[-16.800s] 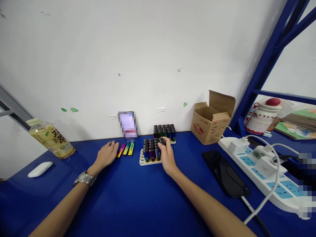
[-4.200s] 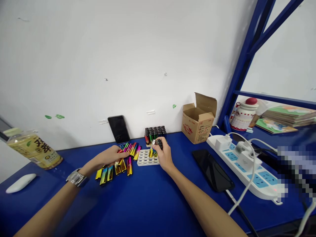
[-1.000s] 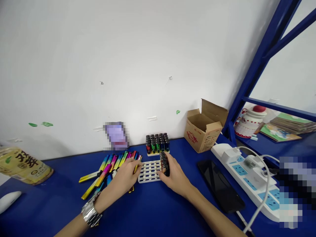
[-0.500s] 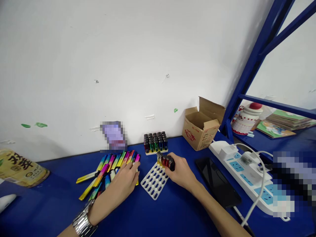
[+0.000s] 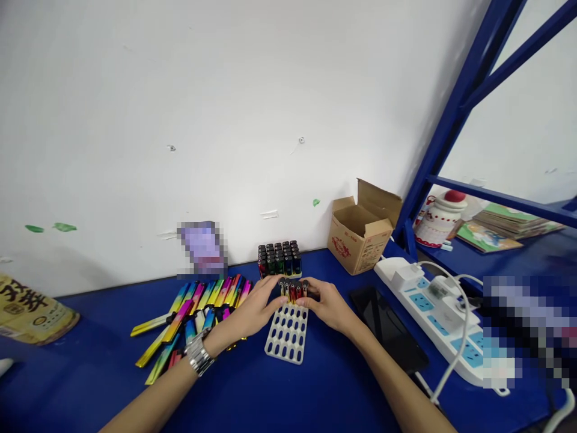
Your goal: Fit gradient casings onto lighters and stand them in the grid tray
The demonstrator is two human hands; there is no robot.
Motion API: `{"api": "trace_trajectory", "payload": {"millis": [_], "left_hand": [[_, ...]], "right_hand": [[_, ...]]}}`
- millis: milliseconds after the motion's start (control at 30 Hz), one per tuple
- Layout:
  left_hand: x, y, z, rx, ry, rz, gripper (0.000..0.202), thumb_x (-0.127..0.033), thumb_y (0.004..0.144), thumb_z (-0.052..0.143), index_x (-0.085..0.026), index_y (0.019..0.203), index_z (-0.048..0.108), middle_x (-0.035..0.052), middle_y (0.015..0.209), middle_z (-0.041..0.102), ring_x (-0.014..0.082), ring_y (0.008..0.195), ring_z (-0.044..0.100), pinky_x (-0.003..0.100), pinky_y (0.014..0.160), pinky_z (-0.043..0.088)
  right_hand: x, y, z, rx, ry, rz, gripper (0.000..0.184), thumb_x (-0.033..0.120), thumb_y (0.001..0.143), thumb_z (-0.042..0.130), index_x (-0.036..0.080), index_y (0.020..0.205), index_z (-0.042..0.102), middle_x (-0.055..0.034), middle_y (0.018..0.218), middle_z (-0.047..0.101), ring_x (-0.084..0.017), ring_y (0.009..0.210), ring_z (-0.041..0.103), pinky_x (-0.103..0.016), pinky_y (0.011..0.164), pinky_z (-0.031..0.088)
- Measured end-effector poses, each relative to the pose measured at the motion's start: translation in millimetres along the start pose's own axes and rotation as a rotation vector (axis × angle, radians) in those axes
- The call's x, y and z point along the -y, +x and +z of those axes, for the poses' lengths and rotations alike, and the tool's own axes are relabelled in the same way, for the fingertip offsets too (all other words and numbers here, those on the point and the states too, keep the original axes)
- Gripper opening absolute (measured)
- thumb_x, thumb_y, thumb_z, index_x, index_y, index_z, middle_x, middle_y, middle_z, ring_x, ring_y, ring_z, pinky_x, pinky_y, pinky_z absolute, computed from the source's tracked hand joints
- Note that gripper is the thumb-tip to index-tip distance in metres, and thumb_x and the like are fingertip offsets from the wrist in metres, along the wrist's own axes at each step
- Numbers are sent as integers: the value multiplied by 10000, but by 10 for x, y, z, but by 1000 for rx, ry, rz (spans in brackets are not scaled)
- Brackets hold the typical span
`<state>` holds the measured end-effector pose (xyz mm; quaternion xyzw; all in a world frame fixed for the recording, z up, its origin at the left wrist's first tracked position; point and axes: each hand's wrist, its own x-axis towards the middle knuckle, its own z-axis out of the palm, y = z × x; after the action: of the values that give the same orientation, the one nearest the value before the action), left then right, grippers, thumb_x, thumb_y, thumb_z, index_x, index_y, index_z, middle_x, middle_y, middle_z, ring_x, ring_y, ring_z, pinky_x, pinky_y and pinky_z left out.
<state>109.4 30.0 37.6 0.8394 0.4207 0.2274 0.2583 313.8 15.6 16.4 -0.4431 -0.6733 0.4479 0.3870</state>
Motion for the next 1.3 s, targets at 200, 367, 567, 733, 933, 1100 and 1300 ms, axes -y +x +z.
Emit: {"api": "trace_trajectory", "payload": {"millis": [200,367,567,733,933,1100,1300], "left_hand": [[28,135,-2,-246,-401,-43,223,-348,952,315,-191,1013,462,58,937,625,174,885,597,329,797,473],[-28,96,-40,-91,-130,-122,217,-279,848,458,-192,1041,504,5,827,545,134,629,517,281,599,429],[-48,148,1,-46,-255,-8,249,-390,883,436,-190,916,581,9,804,589,114,578,495,239,533,373],[-25,151,-52,-220,-347,-167,241,-402,869,436,-188,832,540,-54,594,501,93,462,409,215,465,301],[-103,264,73,53,-276,-49,206,-359,773,572,-176,843,638,-66,535,427,99,493,360,214,459,231],[-160,253,-33,-166,-312,-93,261,-402,785,573,-158,696,566,-53,549,440,94,511,373,219,479,267],[-25,65,-192,-159,-282,-121,303,-442,808,553,-160,696,551,-43,553,479,91,492,385,220,474,276]], "right_hand": [[37,-19,-14,-247,26,-103,285,433,889,458,190,1017,531,-60,899,652,-209,869,631,-323,782,495],[107,-54,-9,-328,-140,-94,185,296,792,531,194,945,541,41,622,443,-130,551,454,-255,542,395],[147,-32,57,-195,-446,-128,167,344,847,535,189,805,581,-18,731,542,-155,648,496,-273,594,412],[129,-19,2,-404,-163,-72,207,361,884,417,182,882,522,-4,669,563,-130,554,468,-245,527,388],[104,-33,74,-348,-314,-54,183,328,818,495,175,761,577,34,577,462,-117,532,418,-228,502,332],[51,-33,96,-366,-316,-18,229,372,842,482,173,800,586,37,568,476,-117,513,426,-224,492,336],[120,-59,179,-230,-510,22,243,389,820,545,196,956,605,26,607,601,-144,515,519,-236,513,339]]}}
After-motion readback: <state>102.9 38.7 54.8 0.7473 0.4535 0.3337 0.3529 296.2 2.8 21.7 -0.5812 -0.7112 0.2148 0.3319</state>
